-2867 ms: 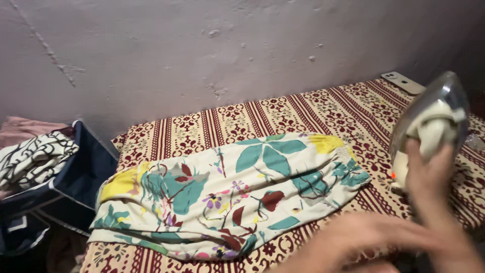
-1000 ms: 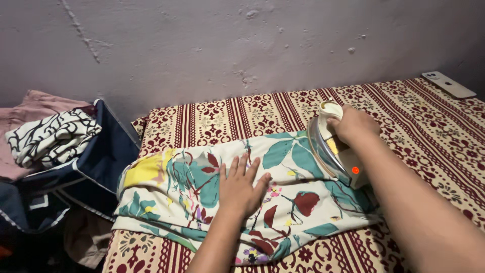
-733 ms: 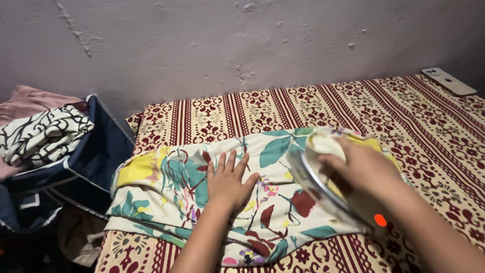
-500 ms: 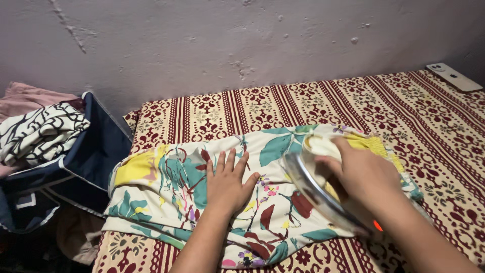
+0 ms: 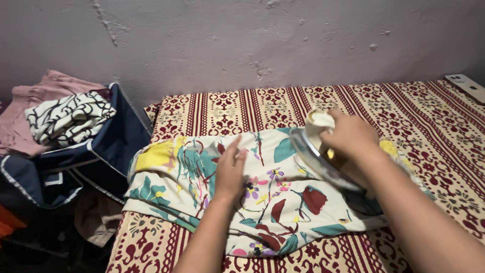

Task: The person irons a pink t-shirt and a floral-patterned garment on a patterned bedsheet, smoothing each piece with an electric iron and folding them after ironing. The person places the folded pink t-shirt into a nearby laundry basket and continues ironing the floral garment.

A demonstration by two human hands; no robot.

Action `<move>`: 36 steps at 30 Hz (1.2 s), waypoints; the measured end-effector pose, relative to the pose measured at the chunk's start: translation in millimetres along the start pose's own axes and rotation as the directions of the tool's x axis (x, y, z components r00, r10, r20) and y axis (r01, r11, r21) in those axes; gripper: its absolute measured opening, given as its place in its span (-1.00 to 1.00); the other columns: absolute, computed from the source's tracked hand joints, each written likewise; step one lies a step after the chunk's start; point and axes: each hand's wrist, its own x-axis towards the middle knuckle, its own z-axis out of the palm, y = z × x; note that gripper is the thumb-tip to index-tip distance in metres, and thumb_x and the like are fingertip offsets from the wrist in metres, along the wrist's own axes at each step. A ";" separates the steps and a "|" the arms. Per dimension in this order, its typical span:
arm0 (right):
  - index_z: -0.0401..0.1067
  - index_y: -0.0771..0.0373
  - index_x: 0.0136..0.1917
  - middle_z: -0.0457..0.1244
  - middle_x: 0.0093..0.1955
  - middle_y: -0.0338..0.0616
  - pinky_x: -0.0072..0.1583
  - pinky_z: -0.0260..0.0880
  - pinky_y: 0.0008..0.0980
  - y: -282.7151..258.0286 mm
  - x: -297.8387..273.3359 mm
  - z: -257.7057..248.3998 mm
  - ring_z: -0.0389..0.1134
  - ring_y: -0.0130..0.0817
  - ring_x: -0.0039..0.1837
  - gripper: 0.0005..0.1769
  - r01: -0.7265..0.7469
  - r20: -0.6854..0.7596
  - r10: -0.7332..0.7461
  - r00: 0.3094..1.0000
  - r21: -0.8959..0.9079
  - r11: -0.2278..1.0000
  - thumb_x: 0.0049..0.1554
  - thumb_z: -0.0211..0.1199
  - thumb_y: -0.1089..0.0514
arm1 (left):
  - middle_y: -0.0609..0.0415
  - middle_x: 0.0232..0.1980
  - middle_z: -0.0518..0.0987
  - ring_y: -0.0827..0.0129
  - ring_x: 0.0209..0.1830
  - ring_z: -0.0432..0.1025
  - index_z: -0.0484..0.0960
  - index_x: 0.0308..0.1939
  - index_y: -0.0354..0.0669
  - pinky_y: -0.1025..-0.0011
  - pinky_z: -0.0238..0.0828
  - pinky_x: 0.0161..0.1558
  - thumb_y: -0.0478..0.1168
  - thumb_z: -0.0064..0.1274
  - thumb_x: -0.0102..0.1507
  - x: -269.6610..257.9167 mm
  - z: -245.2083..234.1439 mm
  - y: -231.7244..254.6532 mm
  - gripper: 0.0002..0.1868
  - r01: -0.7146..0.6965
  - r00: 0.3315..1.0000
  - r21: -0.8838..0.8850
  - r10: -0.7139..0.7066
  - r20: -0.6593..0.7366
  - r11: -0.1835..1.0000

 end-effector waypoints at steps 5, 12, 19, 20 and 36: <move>0.21 -0.33 0.50 0.46 -0.18 -0.15 -0.06 0.55 -0.13 -23.9 -98.4 -20.4 0.52 -0.18 -0.08 -0.06 0.006 0.230 0.012 0.973 -0.076 0.997 -0.11 0.18 -0.56 | 0.10 0.58 0.26 0.36 0.58 0.10 0.23 0.52 0.05 0.29 -0.13 0.47 0.20 -0.34 0.38 0.1 -7.0 8.7 -0.33 0.095 0.984 -0.608 -0.166 -0.061 0.788; 0.51 -0.23 0.22 0.41 -0.35 -0.29 -0.40 0.32 -0.36 -52.6 -116.2 -6.7 0.43 -0.38 -0.39 -0.06 0.233 -0.167 -0.260 0.951 -0.165 0.958 -0.24 0.11 -0.75 | 0.02 0.54 0.32 0.32 0.56 0.15 0.28 0.51 -0.02 0.33 -0.09 0.46 0.19 -0.38 0.40 3.3 -4.6 7.7 -0.32 0.041 0.975 -0.613 -0.166 -0.148 0.789; 0.51 -0.13 0.18 0.40 -0.32 -0.20 -0.29 0.36 -0.27 -69.0 -10.2 1.5 0.47 -0.29 -0.28 -0.08 0.070 -0.085 -0.086 0.993 -0.176 0.982 -0.10 0.06 -0.80 | 0.01 0.55 0.31 0.27 0.53 0.21 0.26 0.51 -0.11 0.31 0.01 0.47 0.20 -0.39 0.42 5.6 -0.7 -10.9 -0.30 -0.064 0.985 -0.589 -0.043 -0.166 0.806; 0.52 -0.14 0.18 0.40 -0.30 -0.18 -0.28 0.37 -0.25 -69.9 -1.3 2.0 0.47 -0.27 -0.25 -0.07 0.071 -0.120 -0.091 0.989 -0.164 0.984 -0.12 0.07 -0.81 | 0.00 0.55 0.31 0.27 0.52 0.22 0.26 0.51 -0.11 0.31 0.01 0.47 0.20 -0.40 0.42 5.0 -1.1 -13.5 -0.30 -0.066 0.985 -0.572 -0.039 -0.169 0.818; 0.50 -0.35 0.21 0.44 -0.29 -0.39 -0.19 0.46 -0.34 -59.1 -139.9 -2.2 0.49 -0.42 -0.25 -0.06 0.309 -0.026 -0.316 0.948 -0.156 0.938 -0.33 0.23 -0.77 | -0.03 0.46 0.43 0.15 0.43 0.25 0.23 0.54 0.12 0.16 -0.04 0.44 0.29 -0.62 0.37 16.1 -31.9 -7.4 -0.25 0.028 0.928 -0.609 -0.247 -0.279 0.793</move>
